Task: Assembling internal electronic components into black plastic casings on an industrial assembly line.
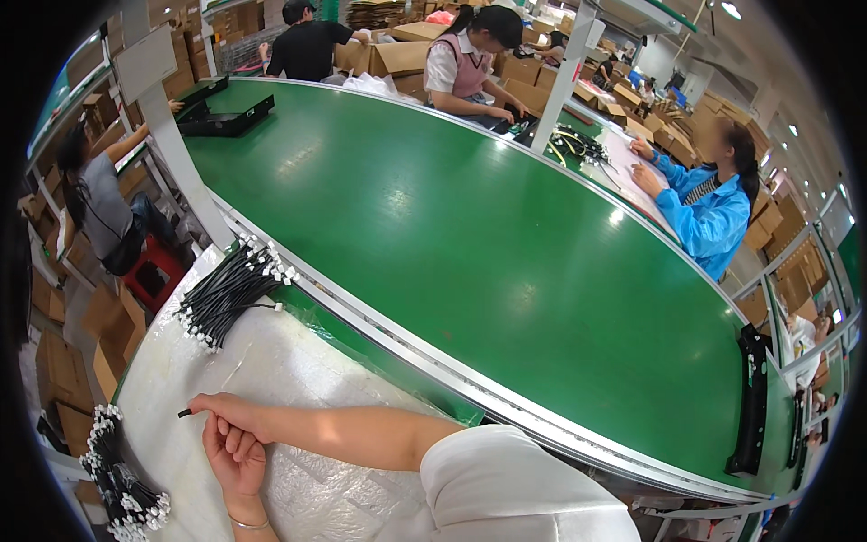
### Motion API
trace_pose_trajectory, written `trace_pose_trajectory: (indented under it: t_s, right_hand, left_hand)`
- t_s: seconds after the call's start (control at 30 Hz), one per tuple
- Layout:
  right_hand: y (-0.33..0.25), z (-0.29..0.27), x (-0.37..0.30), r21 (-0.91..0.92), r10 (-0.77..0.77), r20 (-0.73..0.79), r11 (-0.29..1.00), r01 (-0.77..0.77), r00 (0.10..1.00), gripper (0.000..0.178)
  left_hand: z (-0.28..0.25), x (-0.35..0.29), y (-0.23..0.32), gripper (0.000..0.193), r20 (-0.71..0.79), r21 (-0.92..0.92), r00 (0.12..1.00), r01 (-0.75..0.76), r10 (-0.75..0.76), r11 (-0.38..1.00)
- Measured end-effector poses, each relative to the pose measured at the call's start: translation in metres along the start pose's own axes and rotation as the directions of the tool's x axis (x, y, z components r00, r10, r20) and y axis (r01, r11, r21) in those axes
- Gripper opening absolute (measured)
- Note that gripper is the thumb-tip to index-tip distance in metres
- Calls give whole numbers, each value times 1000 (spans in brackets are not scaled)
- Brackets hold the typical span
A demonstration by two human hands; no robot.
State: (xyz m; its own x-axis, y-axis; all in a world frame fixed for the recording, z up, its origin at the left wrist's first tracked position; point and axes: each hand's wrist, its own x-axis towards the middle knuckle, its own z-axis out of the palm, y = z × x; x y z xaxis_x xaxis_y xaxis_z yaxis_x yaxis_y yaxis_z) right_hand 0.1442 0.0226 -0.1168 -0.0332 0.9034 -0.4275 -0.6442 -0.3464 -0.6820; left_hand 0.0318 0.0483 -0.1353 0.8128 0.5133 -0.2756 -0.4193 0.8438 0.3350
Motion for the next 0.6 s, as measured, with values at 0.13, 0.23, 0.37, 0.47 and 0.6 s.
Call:
trace_pose_trajectory:
  t_s: [0.13, 0.23, 0.37, 0.47, 0.6]
  right_hand:
    - [4, -2, 5, -8, 16, 15, 1000, -16, 1000, 53]
    - [5, -4, 8, -7, 35, 23, 999, -35, 999, 53]
    - [4, -3, 8, -8, 34, 7, 999, -34, 999, 53]
    - [5, -3, 6, -9, 21, -9, 1000, -21, 1000, 54]
    - [4, -1, 7, -22, 8, -31, 1000, -9, 999, 53]
  left_hand:
    - [2, 0, 1, 35, -6, -6, 1000, 25, -25, 1000]
    - [1, 0, 0, 35, 1, -5, 1000, 17, -17, 1000]
    - [-2, 1, 1, 30, 74, 45, 997, 2, -5, 999]
    - [1, 1, 0, 31, 70, 25, 997, 14, -16, 1000]
    - [-6, 3, 2, 32, 79, 23, 997, 12, -14, 1000]
